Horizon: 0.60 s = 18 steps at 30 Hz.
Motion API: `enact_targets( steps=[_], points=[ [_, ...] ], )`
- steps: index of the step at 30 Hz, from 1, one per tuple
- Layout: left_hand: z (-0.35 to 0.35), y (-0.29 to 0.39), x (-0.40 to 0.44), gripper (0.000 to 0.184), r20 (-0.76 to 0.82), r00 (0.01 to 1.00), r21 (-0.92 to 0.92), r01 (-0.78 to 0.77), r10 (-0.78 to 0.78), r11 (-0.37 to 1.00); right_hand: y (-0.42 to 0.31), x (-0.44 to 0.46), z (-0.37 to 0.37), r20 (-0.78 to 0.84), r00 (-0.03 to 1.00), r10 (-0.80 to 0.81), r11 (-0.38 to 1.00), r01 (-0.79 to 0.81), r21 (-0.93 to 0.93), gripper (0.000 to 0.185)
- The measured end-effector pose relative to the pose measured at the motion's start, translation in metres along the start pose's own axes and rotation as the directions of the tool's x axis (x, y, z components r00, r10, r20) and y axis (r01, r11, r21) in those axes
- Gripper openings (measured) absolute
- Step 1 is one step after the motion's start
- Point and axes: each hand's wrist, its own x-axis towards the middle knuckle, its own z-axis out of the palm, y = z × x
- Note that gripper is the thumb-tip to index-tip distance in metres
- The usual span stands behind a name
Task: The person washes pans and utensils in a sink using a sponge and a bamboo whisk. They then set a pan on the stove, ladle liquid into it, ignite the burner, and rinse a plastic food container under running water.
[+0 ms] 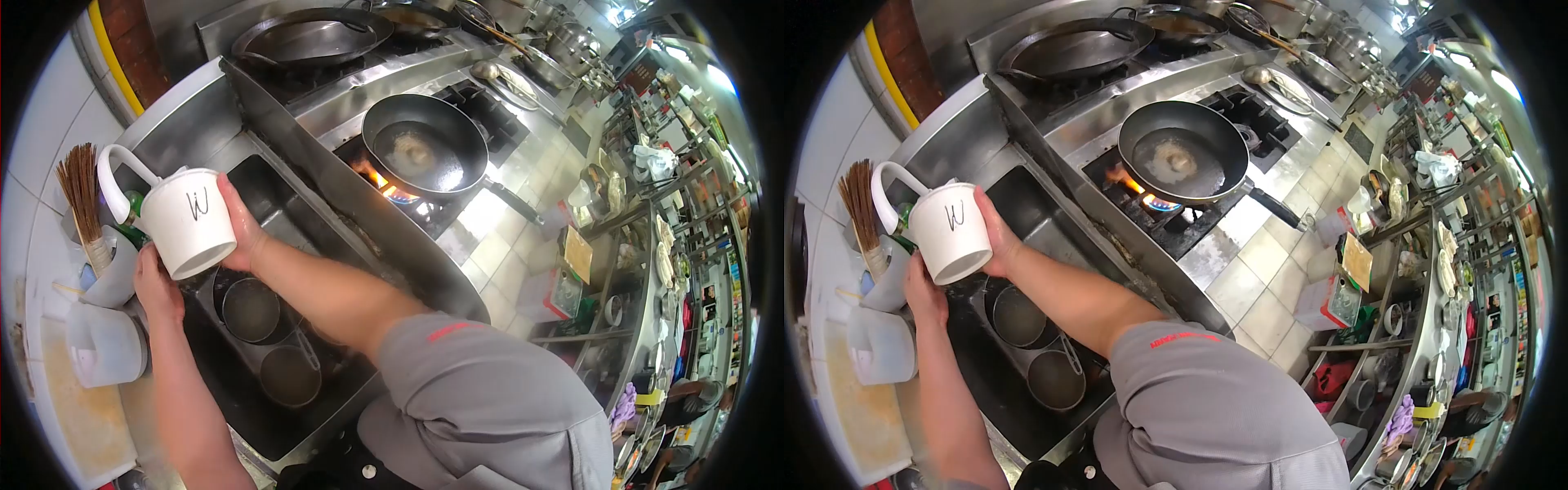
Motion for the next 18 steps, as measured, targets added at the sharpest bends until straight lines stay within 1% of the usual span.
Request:
enact_targets(
  steps=[1,3,5,6,7,8,9,10,11,12,13,14,15,16,17,18],
  points=[
    [-0.003,-0.004,-0.001,0.033,0.001,0.999,0.036,-0.044,0.044,0.998,-0.004,-0.001,0.002,0.021,1.0,-0.001,1.0,0.001,0.008,0.076],
    [0.02,0.011,-0.006,0.037,0.005,1.0,-0.13,0.016,-0.015,0.991,0.002,0.0,-0.001,-0.024,1.0,0.005,1.0,-0.005,-0.003,0.075],
    [0.027,0.024,-0.004,0.039,0.028,0.998,-0.262,0.053,-0.047,0.964,0.013,0.005,-0.001,-0.038,0.999,0.002,1.0,-0.003,-0.026,0.075],
    [0.022,0.02,-0.004,0.042,0.041,0.999,-0.232,0.024,-0.015,0.972,0.013,0.007,0.001,-0.009,1.0,0.004,0.999,-0.004,0.046,0.075],
    [0.017,0.016,-0.004,0.043,-0.071,0.996,-0.051,-0.051,0.047,0.997,0.009,0.008,-0.001,0.026,1.0,0.013,0.992,-0.016,0.126,0.074],
    [0.005,0.003,0.003,0.042,-0.064,0.995,0.046,-0.077,0.08,0.996,0.005,0.007,-0.004,0.012,1.0,0.019,0.994,-0.02,0.11,0.072],
    [0.014,0.011,-0.008,0.041,-0.105,0.993,0.084,-0.051,0.06,0.995,0.003,0.007,-0.008,0.002,1.0,0.031,0.995,-0.032,0.098,0.07],
    [0.02,0.017,-0.015,0.043,-0.069,0.995,0.099,-0.061,0.069,0.993,0.001,0.009,-0.011,-0.03,0.999,0.032,0.999,-0.032,0.008,0.068],
    [0.024,0.024,-0.015,0.048,-0.032,0.999,0.05,-0.005,0.007,0.999,0.002,0.011,-0.014,-0.059,0.998,0.025,0.996,-0.03,-0.086,0.067],
    [0.018,0.024,-0.006,0.058,0.133,0.981,0.042,0.136,-0.141,0.99,0.003,0.014,-0.016,-0.161,0.985,0.059,0.958,-0.101,-0.267,0.065],
    [0.017,0.014,-0.001,0.07,0.061,0.981,0.091,0.177,-0.183,0.98,0.004,0.017,-0.017,-0.264,0.963,0.06,0.88,-0.175,-0.441,0.063],
    [0.019,0.011,-0.005,0.08,0.101,0.974,0.021,0.203,-0.204,0.979,0.009,0.018,-0.01,-0.333,0.943,-0.029,0.782,-0.186,-0.595,0.063],
    [0.023,0.014,-0.016,0.081,0.077,0.961,-0.144,0.273,-0.264,0.951,0.01,0.018,0.003,-0.377,0.915,-0.141,0.652,-0.201,-0.731,0.062],
    [0.023,0.01,-0.023,0.08,0.071,0.972,-0.228,0.234,-0.224,0.945,0.012,0.015,0.015,-0.374,0.902,-0.217,0.544,-0.207,-0.814,0.063],
    [0.021,0.008,-0.027,0.079,0.069,0.981,-0.309,0.195,-0.182,0.931,0.013,0.021,0.008,-0.387,0.906,-0.172,0.583,-0.223,-0.781,0.065],
    [0.019,0.011,-0.03,0.077,0.088,0.977,-0.342,0.211,-0.192,0.916,0.012,0.029,-0.002,-0.401,0.907,-0.128,0.617,-0.244,-0.748,0.066]
  ],
)
